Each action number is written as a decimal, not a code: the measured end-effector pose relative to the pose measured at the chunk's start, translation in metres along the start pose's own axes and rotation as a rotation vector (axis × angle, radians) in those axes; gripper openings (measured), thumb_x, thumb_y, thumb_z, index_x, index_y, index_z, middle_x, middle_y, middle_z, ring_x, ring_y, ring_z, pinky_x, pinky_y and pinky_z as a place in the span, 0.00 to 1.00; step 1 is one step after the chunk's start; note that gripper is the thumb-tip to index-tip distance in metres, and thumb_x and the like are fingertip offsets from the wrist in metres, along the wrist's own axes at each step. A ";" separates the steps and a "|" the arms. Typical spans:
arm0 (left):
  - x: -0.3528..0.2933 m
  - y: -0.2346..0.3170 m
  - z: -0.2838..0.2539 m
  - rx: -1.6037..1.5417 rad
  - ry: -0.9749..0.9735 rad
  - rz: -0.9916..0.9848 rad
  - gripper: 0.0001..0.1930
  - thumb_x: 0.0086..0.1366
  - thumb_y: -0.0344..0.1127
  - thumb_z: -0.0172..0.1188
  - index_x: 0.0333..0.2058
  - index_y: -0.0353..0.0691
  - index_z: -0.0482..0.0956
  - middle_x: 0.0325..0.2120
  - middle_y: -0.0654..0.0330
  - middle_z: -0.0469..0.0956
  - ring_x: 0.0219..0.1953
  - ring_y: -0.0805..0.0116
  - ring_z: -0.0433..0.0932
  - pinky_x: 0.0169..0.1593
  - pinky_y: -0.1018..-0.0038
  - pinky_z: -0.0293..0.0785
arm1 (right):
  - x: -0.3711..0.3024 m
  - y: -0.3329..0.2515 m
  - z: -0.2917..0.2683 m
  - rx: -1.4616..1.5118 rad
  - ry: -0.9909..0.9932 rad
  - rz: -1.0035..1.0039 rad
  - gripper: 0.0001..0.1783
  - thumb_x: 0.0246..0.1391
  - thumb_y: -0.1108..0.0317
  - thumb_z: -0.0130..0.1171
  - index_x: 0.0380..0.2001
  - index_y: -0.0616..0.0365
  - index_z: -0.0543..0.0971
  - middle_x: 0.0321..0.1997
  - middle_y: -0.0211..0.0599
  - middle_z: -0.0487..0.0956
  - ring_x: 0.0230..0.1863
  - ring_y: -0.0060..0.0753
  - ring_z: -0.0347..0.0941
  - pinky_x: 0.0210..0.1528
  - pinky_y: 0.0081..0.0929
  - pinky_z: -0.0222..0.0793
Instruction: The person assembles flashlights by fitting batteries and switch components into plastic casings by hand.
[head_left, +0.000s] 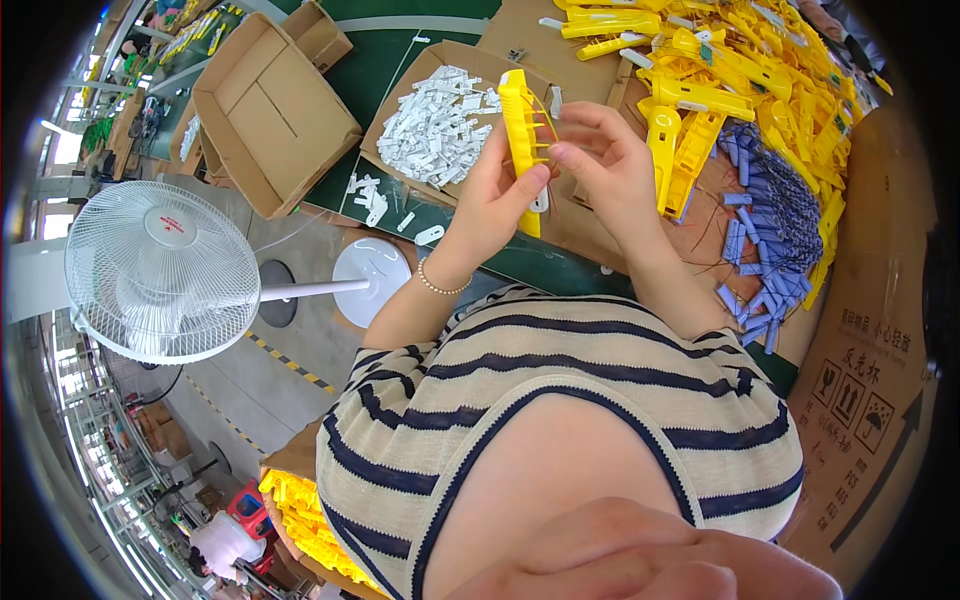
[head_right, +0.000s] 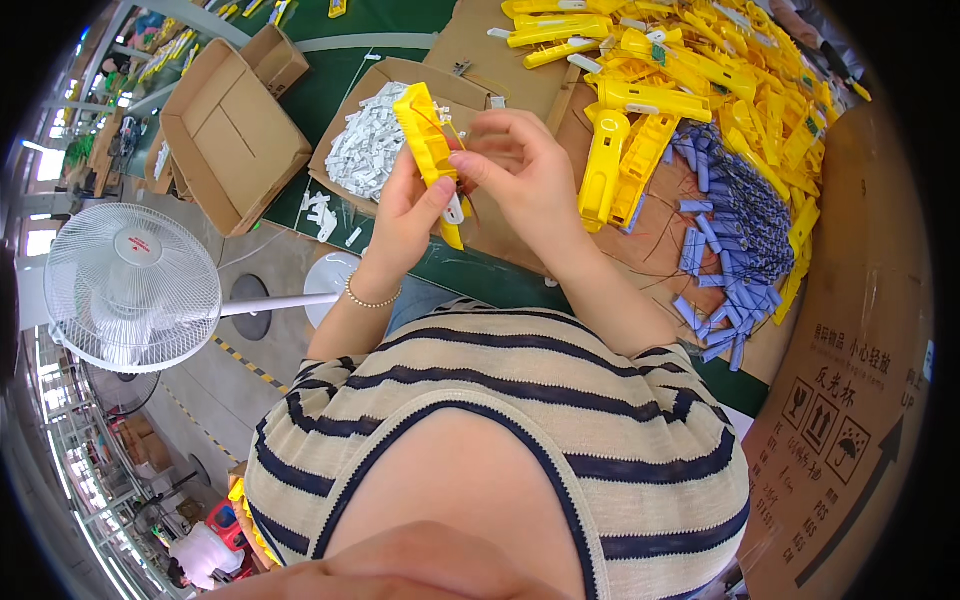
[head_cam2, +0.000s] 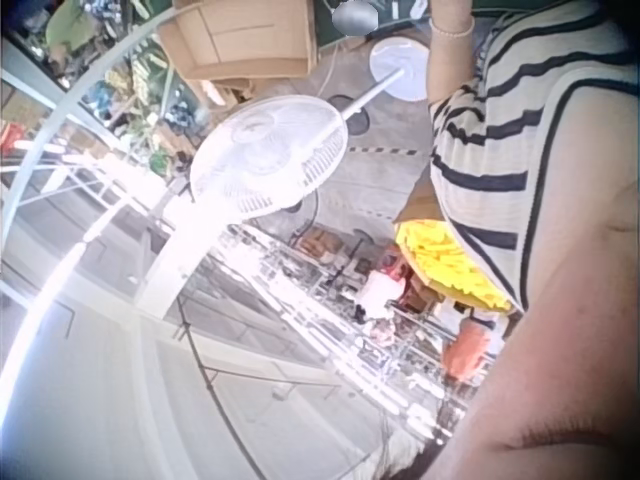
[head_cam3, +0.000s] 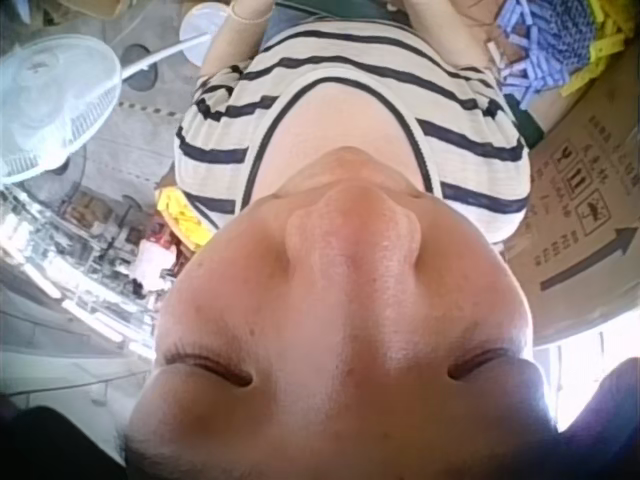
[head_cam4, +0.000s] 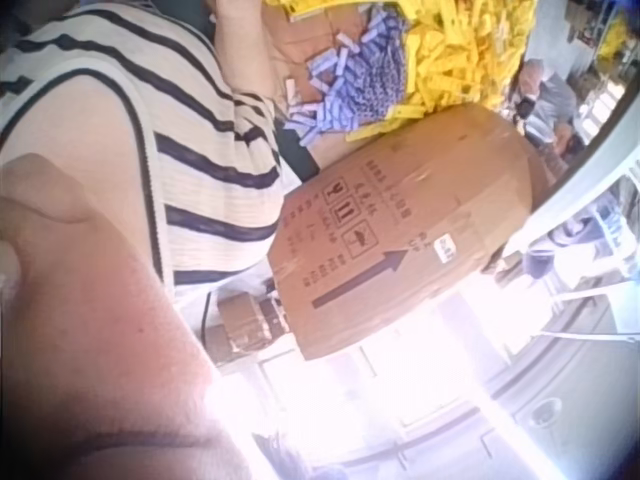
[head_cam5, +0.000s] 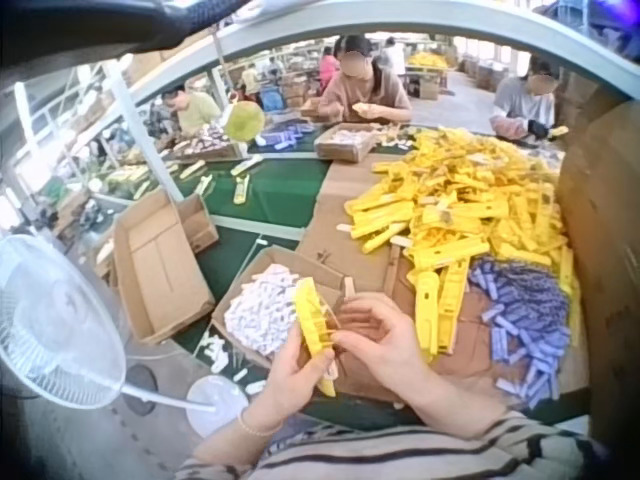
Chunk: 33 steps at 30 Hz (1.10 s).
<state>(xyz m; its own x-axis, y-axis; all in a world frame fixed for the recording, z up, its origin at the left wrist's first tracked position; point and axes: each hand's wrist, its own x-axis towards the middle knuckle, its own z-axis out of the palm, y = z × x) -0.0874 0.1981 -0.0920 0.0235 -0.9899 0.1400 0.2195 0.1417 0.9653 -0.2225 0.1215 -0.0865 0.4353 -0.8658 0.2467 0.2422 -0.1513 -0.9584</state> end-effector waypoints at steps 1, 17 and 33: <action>0.000 -0.001 0.001 0.008 0.032 0.043 0.29 0.65 0.32 0.51 0.62 0.37 0.50 0.52 0.58 0.65 0.51 0.71 0.67 0.55 0.74 0.64 | 0.001 0.003 -0.001 0.000 0.001 0.000 0.20 0.45 0.74 0.64 0.44 0.64 0.74 0.44 0.38 0.74 0.44 0.28 0.73 0.40 0.20 0.73; 0.003 -0.022 0.007 0.114 0.259 0.189 0.21 0.66 0.28 0.44 0.57 0.33 0.54 0.42 0.58 0.69 0.44 0.71 0.69 0.49 0.74 0.65 | -0.020 0.002 0.009 -0.624 -0.088 -0.323 0.05 0.43 0.72 0.61 0.22 0.60 0.75 0.25 0.35 0.76 0.31 0.40 0.69 0.34 0.34 0.64; 0.001 -0.035 0.001 -0.099 0.166 -0.038 0.21 0.61 0.23 0.43 0.53 0.39 0.57 0.40 0.55 0.69 0.34 0.66 0.73 0.37 0.69 0.74 | -0.023 0.001 -0.218 -1.561 -0.042 0.131 0.12 0.45 0.72 0.57 0.36 0.56 0.81 0.37 0.44 0.78 0.40 0.48 0.74 0.41 0.36 0.71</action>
<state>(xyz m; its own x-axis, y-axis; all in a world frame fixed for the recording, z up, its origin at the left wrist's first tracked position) -0.0956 0.1923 -0.1252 0.1727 -0.9833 0.0579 0.3175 0.1112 0.9417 -0.4212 0.0373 -0.1240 0.4094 -0.9029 0.1311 -0.8897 -0.4269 -0.1616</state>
